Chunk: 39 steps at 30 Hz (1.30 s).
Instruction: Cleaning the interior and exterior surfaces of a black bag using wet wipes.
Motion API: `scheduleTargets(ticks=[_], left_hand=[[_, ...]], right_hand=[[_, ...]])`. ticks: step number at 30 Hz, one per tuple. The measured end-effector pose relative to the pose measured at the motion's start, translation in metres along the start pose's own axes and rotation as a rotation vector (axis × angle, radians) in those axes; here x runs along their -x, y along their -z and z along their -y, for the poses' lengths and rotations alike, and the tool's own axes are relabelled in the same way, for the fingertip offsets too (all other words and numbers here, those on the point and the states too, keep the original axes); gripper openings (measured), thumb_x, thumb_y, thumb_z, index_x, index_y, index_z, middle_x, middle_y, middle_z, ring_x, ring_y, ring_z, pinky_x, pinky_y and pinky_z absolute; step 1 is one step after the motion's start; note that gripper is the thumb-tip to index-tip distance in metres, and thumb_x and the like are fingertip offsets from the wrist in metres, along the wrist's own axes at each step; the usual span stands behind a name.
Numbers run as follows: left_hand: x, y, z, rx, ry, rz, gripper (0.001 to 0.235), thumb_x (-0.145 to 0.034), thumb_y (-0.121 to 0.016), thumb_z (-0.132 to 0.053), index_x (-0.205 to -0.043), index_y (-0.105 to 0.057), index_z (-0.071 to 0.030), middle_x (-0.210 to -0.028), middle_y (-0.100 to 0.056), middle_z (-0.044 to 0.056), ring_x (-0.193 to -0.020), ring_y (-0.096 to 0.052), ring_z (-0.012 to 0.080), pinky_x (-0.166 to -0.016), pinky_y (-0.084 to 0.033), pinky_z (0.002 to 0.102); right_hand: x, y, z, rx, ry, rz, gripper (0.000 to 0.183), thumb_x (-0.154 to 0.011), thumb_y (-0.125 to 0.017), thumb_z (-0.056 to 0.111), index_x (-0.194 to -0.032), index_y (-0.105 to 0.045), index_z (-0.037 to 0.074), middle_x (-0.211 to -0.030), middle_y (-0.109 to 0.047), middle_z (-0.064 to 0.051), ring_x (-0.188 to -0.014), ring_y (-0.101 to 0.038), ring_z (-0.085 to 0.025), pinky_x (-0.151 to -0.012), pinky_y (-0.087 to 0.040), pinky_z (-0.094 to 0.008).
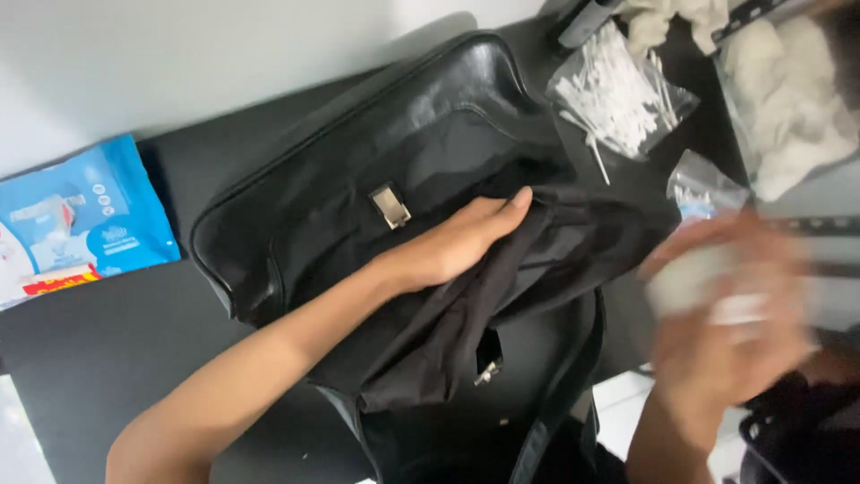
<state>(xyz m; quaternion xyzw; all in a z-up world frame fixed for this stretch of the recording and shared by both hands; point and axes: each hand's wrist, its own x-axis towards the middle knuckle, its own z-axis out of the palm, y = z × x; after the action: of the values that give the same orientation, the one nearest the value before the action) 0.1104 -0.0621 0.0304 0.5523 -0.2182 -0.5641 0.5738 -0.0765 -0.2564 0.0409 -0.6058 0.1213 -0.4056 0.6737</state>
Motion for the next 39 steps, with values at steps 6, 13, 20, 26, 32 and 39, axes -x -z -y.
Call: scheduleTargets(ticks=[6, 13, 20, 26, 32, 39], left_hand=[[0.0, 0.001, 0.008, -0.077, -0.098, -0.039, 0.049, -0.097, -0.029, -0.063, -0.073, -0.033, -0.02, -0.067, -0.037, -0.008, -0.066, -0.036, 0.0061, -0.064, -0.033, 0.028], [0.006, -0.012, 0.005, -0.183, -0.205, -0.171, 0.045, -0.103, -0.029, -0.051, -0.077, -0.044, -0.017, -0.068, -0.045, -0.006, -0.068, -0.045, 0.0062, -0.068, -0.039, 0.029], [0.066, -0.028, -0.033, -0.577, -0.759, -0.388, 0.047, -0.115, -0.03, -0.041, -0.148, -0.045, -0.01, -0.142, -0.055, 0.017, -0.129, -0.066, 0.0314, -0.12, -0.052, 0.043], [0.133, -0.073, 0.024, -1.04, -0.645, -0.086, 0.063, -0.105, -0.059, -0.03, -0.149, -0.042, 0.012, -0.156, -0.05, 0.028, -0.145, -0.051, 0.0462, -0.118, -0.044, 0.046], [0.165, -0.01, 0.022, -1.466, -0.828, -0.954, 0.046, -0.097, -0.07, -0.028, -0.059, -0.049, -0.013, -0.058, -0.045, 0.002, -0.048, -0.032, 0.0218, -0.046, -0.029, 0.033], [0.141, -0.054, 0.015, -0.726, -0.643, -0.482, 0.095, -0.074, -0.086, -0.052, -0.143, -0.049, 0.0, -0.148, -0.057, 0.019, -0.14, -0.06, 0.0371, -0.122, -0.05, 0.051]], right_hand=[[0.024, -0.084, 0.029, 0.513, 0.058, 0.667, 0.026, -0.084, -0.076, 0.007, -0.109, -0.072, 0.002, -0.094, -0.068, -0.014, -0.078, -0.063, -0.02, -0.074, -0.049, -0.03], [0.011, -0.08, 0.041, 0.387, 0.272, 1.285, 0.026, -0.104, -0.045, 0.011, -0.117, -0.067, 0.004, -0.095, -0.071, -0.004, -0.071, -0.052, -0.022, -0.064, -0.04, -0.037], [0.047, -0.087, 0.083, 0.681, 0.365, 0.764, 0.041, -0.095, -0.041, 0.022, -0.07, -0.071, 0.014, -0.081, -0.082, -0.002, -0.048, -0.06, -0.008, -0.048, -0.033, -0.028], [0.05, -0.039, 0.081, 0.814, 0.39, 0.784, 0.01, -0.087, -0.064, 0.011, -0.091, -0.072, 0.014, -0.094, -0.08, 0.004, -0.06, -0.055, -0.005, -0.063, -0.048, -0.03], [0.036, -0.028, 0.034, 0.64, 0.625, 0.655, 0.027, -0.073, -0.088, 0.022, -0.079, -0.069, 0.005, -0.069, -0.071, -0.009, -0.056, -0.07, -0.014, -0.048, -0.055, -0.03], [0.042, -0.043, 0.041, 0.339, 0.493, 0.962, 0.03, -0.098, -0.052, 0.022, -0.095, -0.073, 0.0, -0.109, -0.073, -0.016, -0.09, -0.08, -0.027, -0.073, -0.057, -0.031]])
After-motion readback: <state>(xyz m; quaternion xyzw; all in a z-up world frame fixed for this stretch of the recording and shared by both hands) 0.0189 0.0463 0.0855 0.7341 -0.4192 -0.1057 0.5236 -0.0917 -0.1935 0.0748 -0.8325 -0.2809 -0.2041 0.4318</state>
